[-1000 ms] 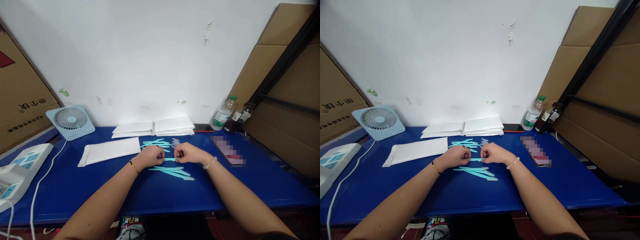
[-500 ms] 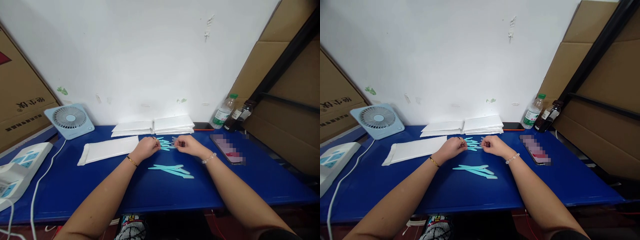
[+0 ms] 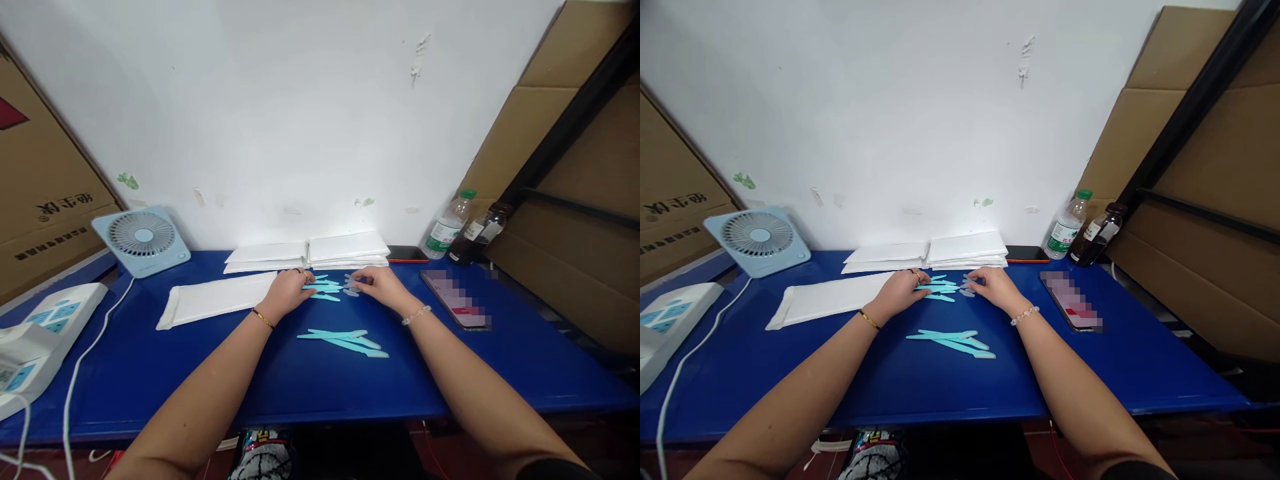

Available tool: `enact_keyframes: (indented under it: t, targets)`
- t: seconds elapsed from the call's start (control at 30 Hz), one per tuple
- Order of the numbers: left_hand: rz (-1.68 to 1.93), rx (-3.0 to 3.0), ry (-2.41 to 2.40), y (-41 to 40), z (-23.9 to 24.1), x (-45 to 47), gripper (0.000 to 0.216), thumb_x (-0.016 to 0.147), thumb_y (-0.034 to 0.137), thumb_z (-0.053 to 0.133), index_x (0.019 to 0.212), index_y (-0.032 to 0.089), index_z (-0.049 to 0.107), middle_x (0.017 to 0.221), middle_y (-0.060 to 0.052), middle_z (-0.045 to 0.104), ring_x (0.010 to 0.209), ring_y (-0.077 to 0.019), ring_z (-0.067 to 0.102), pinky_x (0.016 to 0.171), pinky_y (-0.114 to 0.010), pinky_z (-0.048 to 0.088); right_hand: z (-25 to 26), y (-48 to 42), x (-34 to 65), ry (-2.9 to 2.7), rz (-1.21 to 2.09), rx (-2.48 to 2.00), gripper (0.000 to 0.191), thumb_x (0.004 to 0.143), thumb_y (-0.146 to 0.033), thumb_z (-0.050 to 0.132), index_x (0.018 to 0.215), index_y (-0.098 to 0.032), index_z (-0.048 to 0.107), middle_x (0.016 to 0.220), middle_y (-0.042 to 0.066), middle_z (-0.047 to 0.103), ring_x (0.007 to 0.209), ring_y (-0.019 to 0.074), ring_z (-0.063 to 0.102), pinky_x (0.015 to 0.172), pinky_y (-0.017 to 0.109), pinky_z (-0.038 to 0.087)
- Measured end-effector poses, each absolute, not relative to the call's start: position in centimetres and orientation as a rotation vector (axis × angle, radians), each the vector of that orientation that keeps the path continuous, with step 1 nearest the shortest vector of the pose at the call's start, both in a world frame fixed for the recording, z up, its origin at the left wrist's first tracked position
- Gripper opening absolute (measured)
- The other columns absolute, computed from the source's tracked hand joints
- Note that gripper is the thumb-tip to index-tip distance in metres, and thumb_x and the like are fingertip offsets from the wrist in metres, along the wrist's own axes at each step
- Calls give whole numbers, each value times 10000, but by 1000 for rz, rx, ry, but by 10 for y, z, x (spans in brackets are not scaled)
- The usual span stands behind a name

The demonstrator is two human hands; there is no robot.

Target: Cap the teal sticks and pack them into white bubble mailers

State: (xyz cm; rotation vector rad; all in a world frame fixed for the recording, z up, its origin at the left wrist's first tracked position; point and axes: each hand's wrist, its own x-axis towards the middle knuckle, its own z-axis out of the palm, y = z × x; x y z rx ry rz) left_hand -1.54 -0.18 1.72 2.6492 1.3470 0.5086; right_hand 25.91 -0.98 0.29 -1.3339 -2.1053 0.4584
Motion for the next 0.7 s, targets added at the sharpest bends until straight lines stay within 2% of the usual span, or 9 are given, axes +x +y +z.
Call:
enact_keyframes:
  t: [0.07, 0.17, 0.27, 0.43, 0.5, 0.6, 0.7]
  targets:
    - [484, 2595, 1215, -10, 21, -14, 266, 794, 423, 603, 917, 192, 651, 901, -37, 647, 805, -168, 588, 672, -244, 410, 10, -15, 260, -2153, 518, -1254, 245, 793, -383, 626, 868, -165, 710, 827, 60, 679, 668, 143, 565, 604, 247, 410]
    - [263, 2507, 923, -22, 25, -9, 367, 719, 528, 655, 879, 198, 660, 836, -15, 638, 730, -141, 571, 599, -223, 391, 22, -29, 258, -2356, 876, -1113, 307, 700, -447, 712, 814, -163, 704, 727, 21, 632, 633, 126, 543, 563, 226, 404]
    - [105, 2469, 802, -28, 23, -3, 357, 673, 510, 699, 831, 192, 665, 759, -2, 636, 662, -123, 551, 548, -216, 353, 27, -40, 251, -2558, 1070, -1053, 366, 588, -439, 788, 809, -162, 697, 695, -7, 600, 609, 110, 523, 535, 211, 392]
    - [105, 2414, 818, -28, 18, 2, 140, 766, 305, 603, 765, 172, 645, 678, 12, 626, 577, -90, 528, 526, -204, 341, 20, -42, 243, -2610, 1038, -1097, 127, 708, -264, 659, 776, -158, 665, 690, -11, 606, 569, 86, 503, 532, 203, 389]
    - [129, 2432, 828, -27, 18, 2, 107, 759, 259, 588, 750, 167, 641, 676, 10, 625, 572, -88, 521, 525, -203, 339, 19, -42, 242, -2605, 992, -1102, 110, 711, -233, 637, 788, -158, 658, 685, -12, 599, 571, 87, 506, 532, 202, 389]
    - [133, 2435, 851, -28, 18, 2, 164, 773, 323, 592, 767, 169, 648, 689, 2, 629, 579, -95, 525, 518, -208, 335, 22, -43, 242, -2623, 909, -1071, 136, 685, -247, 667, 790, -163, 647, 719, -9, 591, 603, 94, 510, 531, 203, 386]
    - [129, 2438, 870, -28, 16, 2, 217, 757, 389, 619, 808, 181, 651, 712, 4, 635, 612, -105, 547, 520, -206, 339, 25, -44, 240, -2629, 855, -1095, 81, 686, -202, 638, 758, -166, 631, 724, -10, 591, 590, 90, 499, 517, 203, 375]
